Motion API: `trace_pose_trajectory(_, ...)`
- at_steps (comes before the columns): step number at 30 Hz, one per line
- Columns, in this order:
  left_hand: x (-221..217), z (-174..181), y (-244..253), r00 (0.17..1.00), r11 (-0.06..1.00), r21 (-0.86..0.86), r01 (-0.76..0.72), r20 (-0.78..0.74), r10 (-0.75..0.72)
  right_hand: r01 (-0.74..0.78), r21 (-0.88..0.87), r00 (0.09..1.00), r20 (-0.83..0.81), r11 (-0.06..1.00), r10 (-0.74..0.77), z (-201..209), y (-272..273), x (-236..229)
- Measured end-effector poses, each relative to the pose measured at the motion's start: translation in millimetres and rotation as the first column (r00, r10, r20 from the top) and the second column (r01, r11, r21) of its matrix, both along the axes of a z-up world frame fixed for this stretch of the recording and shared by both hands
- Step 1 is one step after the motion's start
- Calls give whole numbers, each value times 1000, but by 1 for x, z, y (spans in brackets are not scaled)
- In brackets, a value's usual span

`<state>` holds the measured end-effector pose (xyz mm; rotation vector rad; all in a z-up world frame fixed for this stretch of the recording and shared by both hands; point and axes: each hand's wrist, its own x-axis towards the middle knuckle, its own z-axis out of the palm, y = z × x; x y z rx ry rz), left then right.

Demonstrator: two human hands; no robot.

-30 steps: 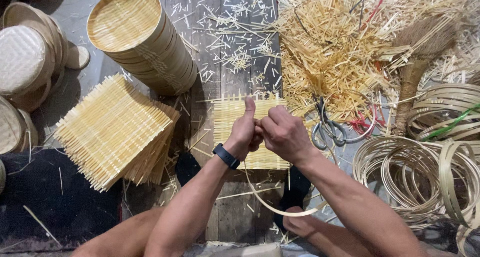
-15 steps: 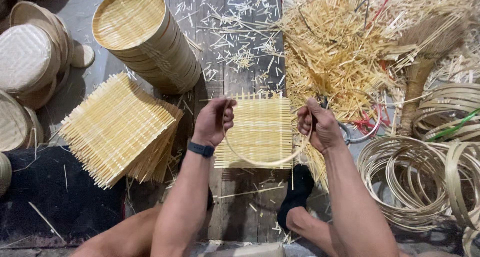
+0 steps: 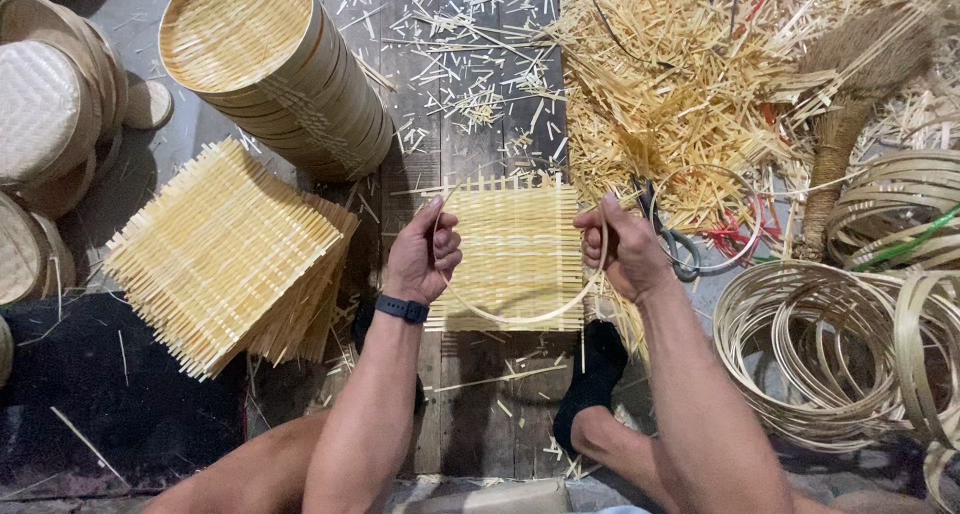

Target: The person assembles a bamboo basket base by placing a circular frame onto woven bamboo strips, trimming the excess strips with shears, and then attaching the base to the bottom of a partially constructed basket.

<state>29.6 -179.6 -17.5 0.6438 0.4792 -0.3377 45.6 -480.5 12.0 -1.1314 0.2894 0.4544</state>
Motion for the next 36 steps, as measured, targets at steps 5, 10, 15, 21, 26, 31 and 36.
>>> trace_pose_trajectory(5,-9,-20,-11,974,972,55,-228,11,228,56,-207,998,10,977,-55,-31,6,-6)
trace_pose_trajectory(10,-13,-95,-11,960,679,725,-116,-93,264,119,-636,992,116,762,-58,-89,8,0)
trace_pose_trajectory(15,-12,-169,13,996,19,998,-53,54,-64,142,-916,975,194,374,105,-137,21,-5)
trace_pose_trajectory(21,-18,-160,14,997,103,992,72,-70,-28,144,-948,976,182,285,115,-156,25,-12)
trace_pose_trajectory(26,-8,-157,19,984,135,975,176,-178,7,119,-938,981,161,326,105,-159,20,-6)
trace_pose_trajectory(31,-12,-152,18,997,87,994,74,-71,-32,125,-930,979,171,346,106,-158,19,-6)
trace_pose_trajectory(36,-10,-150,21,985,294,944,150,-167,34,129,-917,980,177,378,95,-164,15,-6)
